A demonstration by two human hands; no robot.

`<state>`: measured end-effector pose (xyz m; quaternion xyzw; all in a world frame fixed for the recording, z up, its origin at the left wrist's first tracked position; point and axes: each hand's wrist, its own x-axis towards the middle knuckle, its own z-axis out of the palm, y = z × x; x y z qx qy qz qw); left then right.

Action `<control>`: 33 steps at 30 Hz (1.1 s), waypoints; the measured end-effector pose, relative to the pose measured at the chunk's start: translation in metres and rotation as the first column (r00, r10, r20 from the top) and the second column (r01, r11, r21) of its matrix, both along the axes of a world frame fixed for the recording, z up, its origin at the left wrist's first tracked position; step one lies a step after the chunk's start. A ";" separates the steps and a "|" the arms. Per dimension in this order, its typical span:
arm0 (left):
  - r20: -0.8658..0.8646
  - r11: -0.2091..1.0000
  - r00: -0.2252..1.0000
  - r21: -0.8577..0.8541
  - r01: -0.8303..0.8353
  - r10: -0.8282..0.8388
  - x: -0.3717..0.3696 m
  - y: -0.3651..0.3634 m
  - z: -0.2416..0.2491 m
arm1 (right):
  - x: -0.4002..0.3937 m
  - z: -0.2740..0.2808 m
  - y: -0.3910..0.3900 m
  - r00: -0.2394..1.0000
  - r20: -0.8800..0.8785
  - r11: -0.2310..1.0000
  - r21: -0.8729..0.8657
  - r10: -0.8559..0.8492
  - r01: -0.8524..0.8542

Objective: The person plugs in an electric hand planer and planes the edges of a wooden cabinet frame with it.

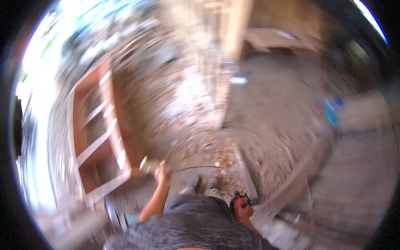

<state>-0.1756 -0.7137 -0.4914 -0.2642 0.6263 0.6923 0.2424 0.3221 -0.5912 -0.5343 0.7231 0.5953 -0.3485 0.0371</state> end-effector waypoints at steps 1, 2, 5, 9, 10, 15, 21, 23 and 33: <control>0.011 0.992 1.000 -0.125 -0.009 0.010 0.005 -0.008 -0.028 | 0.006 -0.011 0.019 0.992 0.039 0.992 0.023 0.119 -0.120; 0.008 0.977 0.995 -0.194 -0.092 0.096 0.019 0.000 0.014 | 0.013 -0.026 0.022 0.975 0.074 0.976 0.049 0.210 -0.214; 0.046 0.947 0.967 -0.220 -0.236 0.251 0.016 0.016 -0.078 | 0.002 -0.015 0.060 0.908 -0.080 0.911 0.060 0.412 -0.408; 0.246 0.951 0.935 -0.239 -0.198 0.257 0.012 0.016 -0.115 | -0.027 0.000 0.092 0.789 -0.185 0.804 0.009 0.586 -0.595; 0.283 0.957 0.930 -0.236 -0.170 0.235 0.017 0.007 -0.115 | -0.028 0.008 0.097 0.765 -0.196 0.779 -0.014 0.613 -0.627; -0.098 0.932 0.928 0.066 -0.355 0.360 0.018 -0.007 -0.280 | -0.141 0.024 0.097 0.491 -0.329 0.582 0.303 0.807 -0.754; 0.298 0.986 0.949 -0.159 -0.055 0.101 -0.023 -0.045 -0.310 | -0.305 0.151 0.031 0.554 -0.144 0.568 0.093 0.820 -0.817; 0.232 0.987 0.973 -0.158 0.030 0.008 -0.036 -0.062 -0.302 | -0.316 0.182 0.023 0.567 -0.076 0.571 0.037 0.820 -0.820; 0.576 0.914 0.817 -0.328 0.238 -0.006 -0.114 -0.088 -0.573 | -0.416 -0.087 -0.013 0.577 -0.298 0.606 0.006 0.761 -0.796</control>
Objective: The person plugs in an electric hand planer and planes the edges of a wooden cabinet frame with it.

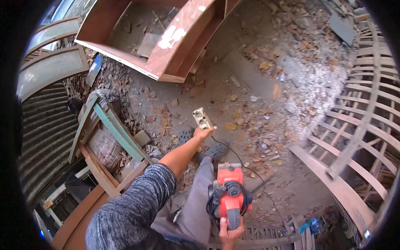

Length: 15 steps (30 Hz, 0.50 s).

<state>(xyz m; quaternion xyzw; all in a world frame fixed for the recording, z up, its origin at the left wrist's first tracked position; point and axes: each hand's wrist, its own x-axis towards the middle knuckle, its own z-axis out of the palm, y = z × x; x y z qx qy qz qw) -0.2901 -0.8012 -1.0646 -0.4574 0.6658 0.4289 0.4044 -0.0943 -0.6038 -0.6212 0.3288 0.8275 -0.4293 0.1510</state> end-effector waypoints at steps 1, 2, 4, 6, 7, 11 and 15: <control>0.012 0.999 0.999 -0.009 -0.034 0.034 -0.001 -0.001 -0.030 | -0.015 -0.032 -0.008 0.999 -0.030 1.000 -0.004 0.025 -0.025; 0.026 0.998 0.998 -0.017 -0.059 0.059 0.001 -0.002 -0.059 | -0.033 -0.060 -0.021 0.998 -0.057 0.999 -0.004 0.041 -0.041; -0.060 0.981 0.980 -0.017 -0.192 0.191 -0.002 -0.002 -0.115 | -0.050 -0.114 -0.033 0.991 -0.043 0.992 0.000 0.126 -0.126; 0.068 0.985 0.986 0.065 -0.158 0.154 -0.024 -0.015 -0.159 | -0.059 -0.149 -0.042 0.988 -0.044 0.988 -0.037 0.150 -0.152; 0.055 0.979 0.983 0.100 -0.180 0.175 -0.035 -0.019 -0.176 | -0.063 -0.162 -0.045 0.986 -0.047 0.985 -0.053 0.163 -0.165; 0.067 0.828 0.908 0.387 -0.406 0.414 -0.053 -0.029 -0.180 | -0.080 -0.184 -0.046 0.952 -0.010 0.947 -0.090 0.307 -0.307; 0.040 0.712 0.795 0.420 -0.563 0.606 -0.014 -0.061 -0.132 | -0.093 -0.203 -0.049 0.896 0.025 0.889 -0.144 0.443 -0.436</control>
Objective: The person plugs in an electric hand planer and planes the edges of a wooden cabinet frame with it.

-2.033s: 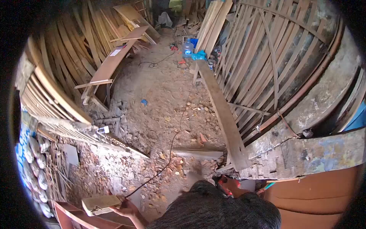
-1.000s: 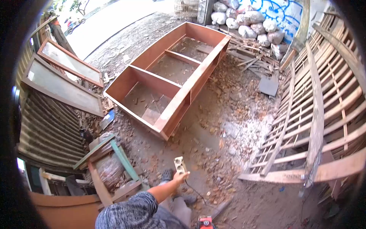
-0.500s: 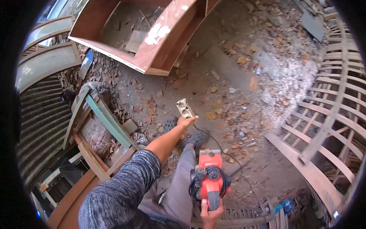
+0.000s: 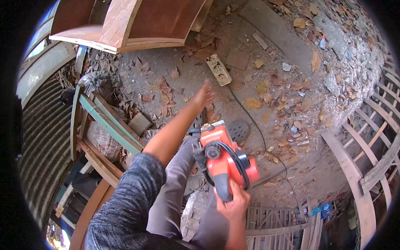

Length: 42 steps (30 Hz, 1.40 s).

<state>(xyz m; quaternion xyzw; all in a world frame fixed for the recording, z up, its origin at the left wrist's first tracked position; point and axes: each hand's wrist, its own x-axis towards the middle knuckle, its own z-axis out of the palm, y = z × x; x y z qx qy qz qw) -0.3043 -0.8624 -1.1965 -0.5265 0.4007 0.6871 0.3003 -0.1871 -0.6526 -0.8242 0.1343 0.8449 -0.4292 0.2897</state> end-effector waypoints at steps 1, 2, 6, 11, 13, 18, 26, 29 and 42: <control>-0.053 0.998 0.998 -0.042 -0.046 0.044 0.023 -0.008 0.029 | -0.003 -0.005 -0.002 1.000 0.005 1.000 0.005 0.031 -0.031; -0.075 0.993 0.994 -0.073 -0.089 0.083 0.047 -0.018 0.052 | -0.010 -0.011 -0.005 0.998 0.003 0.998 0.008 0.064 -0.064; -0.002 0.902 0.968 -0.364 -0.234 0.251 0.145 -0.025 0.181 | -0.039 -0.027 -0.033 0.972 0.102 0.974 0.057 0.211 -0.217; 0.008 0.993 0.997 -0.091 -0.076 0.078 0.184 0.031 0.294 | -0.044 -0.034 -0.070 0.871 0.245 0.899 -0.016 0.427 -0.437; -0.051 0.991 0.990 -0.005 -0.133 0.133 0.147 0.044 0.305 | -0.019 -0.051 -0.073 0.915 0.099 0.921 -0.037 0.390 -0.389; 0.162 0.969 0.956 0.010 -0.248 0.243 0.120 0.022 0.303 | -0.018 -0.040 -0.075 0.878 0.193 0.894 -0.196 0.438 -0.404; -0.093 0.877 0.975 -0.460 0.139 -0.203 0.155 0.037 0.269 | -0.090 0.042 -0.089 0.954 0.105 0.959 -0.078 0.279 -0.272; -0.076 0.723 0.891 -0.618 0.310 -0.447 0.146 0.024 0.288 | -0.103 -0.027 -0.114 0.898 0.004 0.891 0.124 0.439 -0.437; -0.366 0.684 0.721 -0.701 0.201 -0.588 0.173 0.024 0.288 | -0.097 -0.029 -0.173 0.811 -0.161 0.784 -0.210 0.562 -0.584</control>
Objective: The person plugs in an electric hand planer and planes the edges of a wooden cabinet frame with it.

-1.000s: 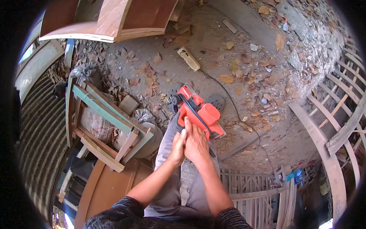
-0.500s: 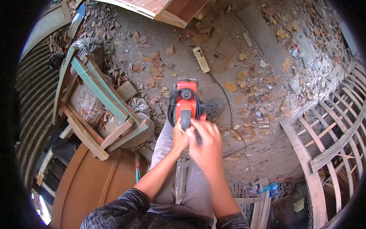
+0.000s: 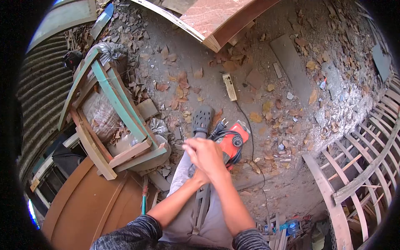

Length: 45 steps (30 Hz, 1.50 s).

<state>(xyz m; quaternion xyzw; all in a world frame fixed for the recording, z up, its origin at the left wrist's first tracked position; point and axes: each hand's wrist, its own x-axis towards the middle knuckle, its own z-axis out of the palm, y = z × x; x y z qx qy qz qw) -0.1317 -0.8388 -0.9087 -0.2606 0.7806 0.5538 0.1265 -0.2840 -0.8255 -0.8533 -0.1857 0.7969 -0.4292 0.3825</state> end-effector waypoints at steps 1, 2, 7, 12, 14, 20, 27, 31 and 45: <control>0.092 0.997 0.996 0.071 0.010 -0.016 0.002 -0.003 -0.001 | -0.007 0.022 0.010 0.990 0.034 0.989 -0.048 -0.136 0.138; 0.132 0.993 0.991 0.114 -0.019 0.003 0.008 -0.002 -0.002 | -0.010 0.038 0.028 0.960 0.078 0.958 -0.089 -0.268 0.274; 0.348 0.514 0.803 0.629 -0.583 0.484 -0.013 -0.004 0.036 | 0.042 0.021 0.152 0.439 -0.037 0.427 0.170 -0.898 0.888; 0.646 -0.327 0.331 0.683 -0.653 0.687 -0.085 -0.045 0.047 | 0.084 -0.036 0.166 0.447 0.340 0.502 0.088 -0.827 0.861; 0.707 -0.442 0.273 0.648 -0.620 0.653 -0.086 -0.061 0.037 | 0.132 -0.085 0.174 0.526 0.369 0.562 -0.014 -0.766 0.827; 0.719 -0.479 0.098 0.552 -0.683 0.688 -0.086 -0.070 0.043 | 0.123 -0.067 0.100 0.685 0.397 0.693 -0.149 -0.612 0.705; 0.553 0.022 0.290 0.439 -0.898 0.781 -0.076 -0.063 0.041 | 0.159 -0.006 0.127 0.563 0.065 0.566 0.129 -0.824 0.814; 0.543 0.792 0.779 0.305 -0.530 0.313 -0.043 -0.071 0.052 | 0.047 0.027 0.143 0.718 -0.307 0.728 0.104 -0.624 0.677; 0.560 -0.172 0.456 0.741 -0.649 0.691 -0.010 -0.083 0.119 | 0.056 -0.114 0.215 0.994 -0.078 0.929 0.355 -0.083 0.105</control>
